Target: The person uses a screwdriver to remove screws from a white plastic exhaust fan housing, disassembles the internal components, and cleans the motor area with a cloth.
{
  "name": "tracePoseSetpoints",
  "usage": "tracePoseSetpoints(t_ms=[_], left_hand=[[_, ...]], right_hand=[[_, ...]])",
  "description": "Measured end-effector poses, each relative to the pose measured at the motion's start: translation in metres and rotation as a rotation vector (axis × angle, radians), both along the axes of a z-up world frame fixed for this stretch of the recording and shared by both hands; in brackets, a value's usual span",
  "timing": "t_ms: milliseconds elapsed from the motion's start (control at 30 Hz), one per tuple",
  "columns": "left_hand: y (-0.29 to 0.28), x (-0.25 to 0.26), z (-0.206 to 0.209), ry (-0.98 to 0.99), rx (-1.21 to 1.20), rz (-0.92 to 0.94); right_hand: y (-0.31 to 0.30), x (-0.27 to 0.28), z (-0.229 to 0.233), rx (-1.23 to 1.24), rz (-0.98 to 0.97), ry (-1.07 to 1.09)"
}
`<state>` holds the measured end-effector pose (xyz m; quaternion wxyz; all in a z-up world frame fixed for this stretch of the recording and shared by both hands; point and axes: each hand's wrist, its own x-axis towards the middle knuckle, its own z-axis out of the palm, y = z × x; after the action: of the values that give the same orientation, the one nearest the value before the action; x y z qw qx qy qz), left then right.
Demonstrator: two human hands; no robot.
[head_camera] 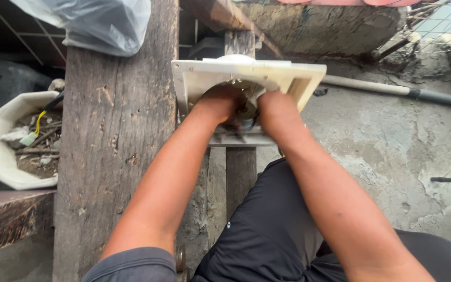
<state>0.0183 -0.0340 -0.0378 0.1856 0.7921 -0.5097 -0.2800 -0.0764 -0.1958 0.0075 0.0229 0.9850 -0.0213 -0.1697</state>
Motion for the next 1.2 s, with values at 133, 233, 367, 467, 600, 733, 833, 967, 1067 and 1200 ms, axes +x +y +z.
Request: tracePoseSetpoints(t_ms=[133, 233, 367, 467, 600, 733, 833, 967, 1067, 1200], left_hand=[[-0.003, -0.001, -0.007, 0.172, 0.046, 0.215], [-0.004, 0.000, -0.005, 0.210, -0.055, 0.305], [0.000, -0.001, 0.004, 0.210, -0.095, 0.375], [0.000, -0.002, 0.008, 0.216, -0.092, 0.390], [-0.002, 0.002, 0.006, 0.209, -0.043, 0.343], [-0.001, 0.000, 0.009, 0.199, -0.164, 0.377], [0.001, -0.002, 0.012, 0.196, -0.142, 0.345], [-0.003, -0.005, 0.009, 0.325, -0.077, 0.363], [-0.006, -0.007, -0.002, 0.419, -0.222, 0.429], [-0.010, -0.013, -0.012, 0.444, -0.094, 0.511]], right_hand=[[-0.001, 0.010, 0.034, 0.134, -0.186, -0.014], [0.003, 0.010, 0.055, 0.285, -0.275, -0.210], [0.012, 0.018, 0.060, 0.312, -0.260, -0.271], [0.016, 0.020, 0.054, 0.245, -0.224, -0.202], [0.024, 0.020, 0.037, 0.285, -0.298, -0.239], [0.021, 0.018, 0.025, 0.282, -0.231, -0.302], [0.027, 0.021, 0.019, 0.166, -0.237, -0.210], [0.029, 0.021, 0.024, 0.246, -0.086, -0.214], [0.026, 0.018, 0.031, 0.214, -0.036, -0.165], [0.015, 0.013, 0.030, 0.279, -0.048, -0.130]])
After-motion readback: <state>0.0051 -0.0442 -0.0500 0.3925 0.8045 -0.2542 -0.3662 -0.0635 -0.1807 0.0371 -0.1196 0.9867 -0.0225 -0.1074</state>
